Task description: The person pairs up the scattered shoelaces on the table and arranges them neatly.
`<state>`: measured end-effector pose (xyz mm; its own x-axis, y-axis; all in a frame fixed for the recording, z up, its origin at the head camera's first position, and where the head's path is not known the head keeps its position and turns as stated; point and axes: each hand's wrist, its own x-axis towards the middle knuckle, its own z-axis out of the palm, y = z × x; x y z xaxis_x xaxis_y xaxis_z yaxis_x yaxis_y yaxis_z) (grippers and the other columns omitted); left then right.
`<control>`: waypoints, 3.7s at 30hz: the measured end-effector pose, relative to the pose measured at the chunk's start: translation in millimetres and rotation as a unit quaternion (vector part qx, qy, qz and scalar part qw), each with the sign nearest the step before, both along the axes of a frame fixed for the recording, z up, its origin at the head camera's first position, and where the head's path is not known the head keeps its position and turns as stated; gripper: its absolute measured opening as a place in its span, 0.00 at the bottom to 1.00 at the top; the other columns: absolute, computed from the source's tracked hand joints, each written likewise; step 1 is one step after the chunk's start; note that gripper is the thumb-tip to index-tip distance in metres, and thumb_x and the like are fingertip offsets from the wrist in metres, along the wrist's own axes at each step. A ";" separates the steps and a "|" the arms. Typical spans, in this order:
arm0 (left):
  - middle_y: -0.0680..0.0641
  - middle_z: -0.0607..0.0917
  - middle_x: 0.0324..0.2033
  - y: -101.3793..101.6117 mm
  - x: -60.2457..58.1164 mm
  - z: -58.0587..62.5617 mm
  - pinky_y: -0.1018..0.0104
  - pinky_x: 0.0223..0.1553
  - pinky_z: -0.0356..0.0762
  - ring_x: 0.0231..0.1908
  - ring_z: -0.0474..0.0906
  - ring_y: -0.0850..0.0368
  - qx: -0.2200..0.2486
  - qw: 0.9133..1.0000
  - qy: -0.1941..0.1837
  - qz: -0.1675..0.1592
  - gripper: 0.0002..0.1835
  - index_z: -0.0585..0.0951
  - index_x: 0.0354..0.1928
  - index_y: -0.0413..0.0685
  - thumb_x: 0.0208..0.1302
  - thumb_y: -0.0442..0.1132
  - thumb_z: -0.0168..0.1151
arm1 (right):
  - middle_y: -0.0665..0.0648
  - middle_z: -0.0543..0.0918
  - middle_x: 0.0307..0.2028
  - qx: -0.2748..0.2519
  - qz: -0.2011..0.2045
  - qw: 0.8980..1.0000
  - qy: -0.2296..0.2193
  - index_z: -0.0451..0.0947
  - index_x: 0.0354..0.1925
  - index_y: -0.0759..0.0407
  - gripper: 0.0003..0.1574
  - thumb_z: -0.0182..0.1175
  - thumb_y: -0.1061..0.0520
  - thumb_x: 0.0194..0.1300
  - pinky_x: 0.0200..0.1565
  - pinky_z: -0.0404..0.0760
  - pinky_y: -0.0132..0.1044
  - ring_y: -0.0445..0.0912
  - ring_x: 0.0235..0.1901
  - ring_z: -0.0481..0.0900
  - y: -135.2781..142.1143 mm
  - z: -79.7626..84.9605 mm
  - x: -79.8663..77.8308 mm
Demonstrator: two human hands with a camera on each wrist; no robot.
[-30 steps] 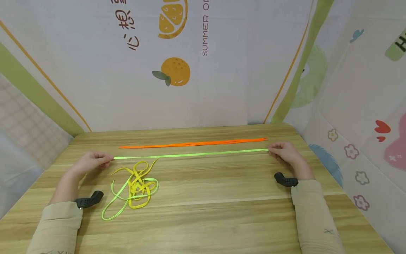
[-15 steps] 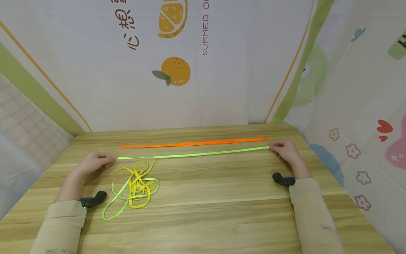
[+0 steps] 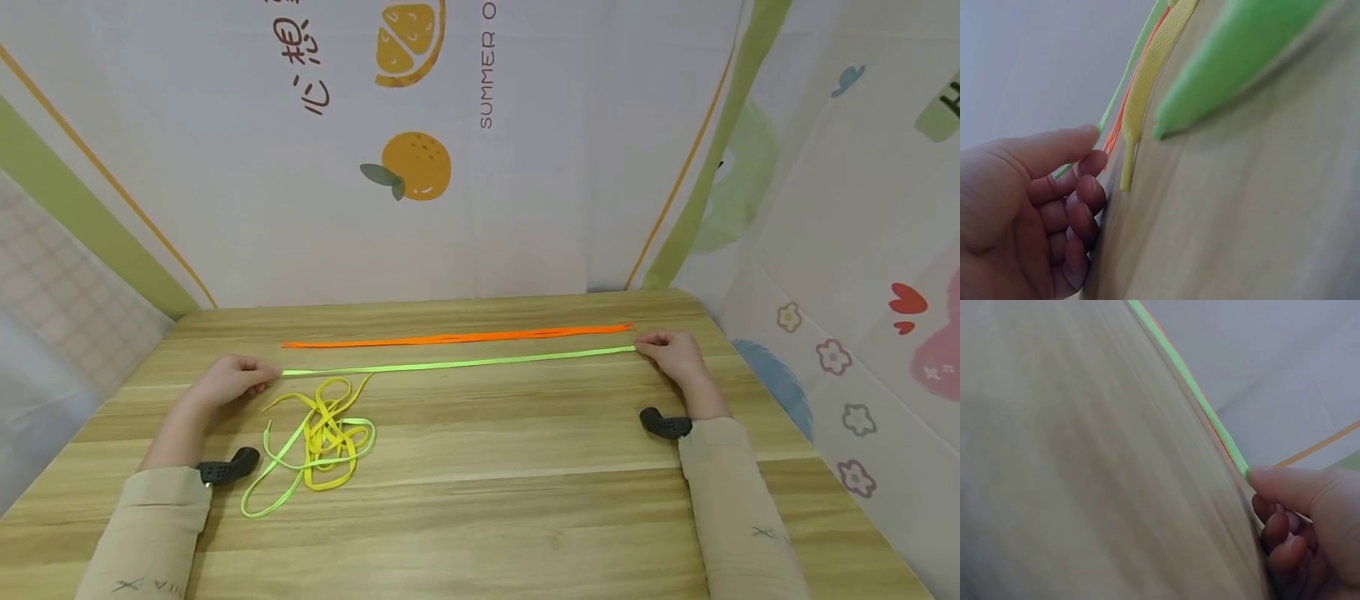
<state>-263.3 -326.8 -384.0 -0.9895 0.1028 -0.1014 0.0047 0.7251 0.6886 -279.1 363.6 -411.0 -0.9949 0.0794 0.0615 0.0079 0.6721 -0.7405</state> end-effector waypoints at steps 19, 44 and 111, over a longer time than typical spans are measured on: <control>0.51 0.71 0.17 10.6 -5.0 4.0 0.60 0.29 0.62 0.24 0.64 0.54 -0.037 0.999 0.002 0.029 0.22 0.72 0.19 0.44 0.69 0.49 0.56 | 0.62 0.79 0.39 0.020 -0.006 1.000 0.019 0.78 0.48 0.70 0.26 0.58 0.47 0.68 0.33 0.69 0.36 0.49 0.34 0.70 -3.2 -0.3 0.7; 0.46 0.76 0.25 14.7 -3.5 4.2 0.60 0.30 0.65 0.29 0.68 0.50 -0.068 0.997 0.005 0.046 0.19 0.75 0.28 0.39 0.68 0.50 0.57 | 0.63 0.80 0.40 0.036 -0.014 0.999 0.021 0.77 0.47 0.70 0.26 0.61 0.47 0.66 0.36 0.70 0.37 0.50 0.37 0.71 -2.7 -2.3 -0.6; 0.47 0.82 0.32 23.4 68.2 43.3 0.56 0.35 0.72 0.33 0.73 0.54 -0.099 0.978 0.153 -0.103 0.13 0.80 0.44 0.39 0.71 0.43 0.55 | 0.62 0.81 0.38 0.019 0.043 0.983 0.180 0.79 0.48 0.67 0.17 0.59 0.55 0.68 0.40 0.74 0.41 0.50 0.37 0.76 -71.6 45.9 8.2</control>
<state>-195.1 -303.4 -340.7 -0.9371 0.3116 0.1574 0.3484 0.8061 0.4784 -270.9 292.0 -365.1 -0.9115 -0.0124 0.4111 -0.3067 0.6865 -0.6593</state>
